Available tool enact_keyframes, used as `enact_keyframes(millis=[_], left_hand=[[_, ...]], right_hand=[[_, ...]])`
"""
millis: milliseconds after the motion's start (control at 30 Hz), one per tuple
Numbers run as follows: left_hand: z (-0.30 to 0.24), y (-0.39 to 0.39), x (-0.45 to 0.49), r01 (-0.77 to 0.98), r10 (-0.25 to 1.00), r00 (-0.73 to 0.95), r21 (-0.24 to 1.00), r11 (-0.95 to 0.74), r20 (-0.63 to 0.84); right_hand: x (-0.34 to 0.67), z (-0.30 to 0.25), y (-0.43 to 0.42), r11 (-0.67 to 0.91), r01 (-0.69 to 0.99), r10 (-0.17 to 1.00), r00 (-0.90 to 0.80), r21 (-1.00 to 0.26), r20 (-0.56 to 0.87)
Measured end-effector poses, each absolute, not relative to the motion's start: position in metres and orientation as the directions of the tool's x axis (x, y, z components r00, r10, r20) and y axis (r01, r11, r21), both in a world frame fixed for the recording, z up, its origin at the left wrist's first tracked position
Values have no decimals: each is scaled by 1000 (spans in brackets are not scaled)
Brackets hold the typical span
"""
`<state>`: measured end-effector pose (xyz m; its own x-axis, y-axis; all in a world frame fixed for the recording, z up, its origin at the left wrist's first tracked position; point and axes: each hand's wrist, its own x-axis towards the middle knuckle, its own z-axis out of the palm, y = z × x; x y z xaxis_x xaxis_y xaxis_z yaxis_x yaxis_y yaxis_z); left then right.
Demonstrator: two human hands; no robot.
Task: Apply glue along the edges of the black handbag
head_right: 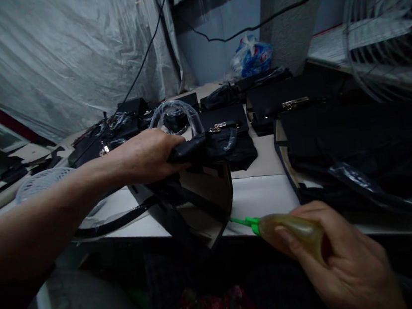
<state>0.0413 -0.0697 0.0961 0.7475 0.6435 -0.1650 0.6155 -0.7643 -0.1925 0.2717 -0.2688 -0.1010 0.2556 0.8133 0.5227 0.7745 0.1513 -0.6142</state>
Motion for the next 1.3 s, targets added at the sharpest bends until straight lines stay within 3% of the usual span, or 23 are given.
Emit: enact_keyframes(millis=[200, 333, 500, 667, 800, 1300], left_hand=[[89, -72, 47, 676, 705, 700, -212, -706, -113], [84, -74, 48, 686, 716, 692, -230, -690, -86], [83, -74, 46, 692, 720, 688, -220, -688, -88], [82, -74, 46, 687, 713, 695, -208, -696, -92], [79, -77, 46, 709, 731, 677, -193, -678, -81], [78, -88, 35, 702, 724, 685, -190, -686, -79]], right_hand=[[245, -96, -249, 224, 814, 813, 147, -536, 563], [246, -92, -251, 251, 777, 859, 96, -577, 503], [246, -88, -248, 238, 812, 811, 136, -533, 569], [250, -92, -244, 281, 783, 859, 54, -556, 509], [250, -96, -241, 239, 822, 818, 117, -517, 564], [235, -93, -246, 285, 766, 849, 78, -577, 523]])
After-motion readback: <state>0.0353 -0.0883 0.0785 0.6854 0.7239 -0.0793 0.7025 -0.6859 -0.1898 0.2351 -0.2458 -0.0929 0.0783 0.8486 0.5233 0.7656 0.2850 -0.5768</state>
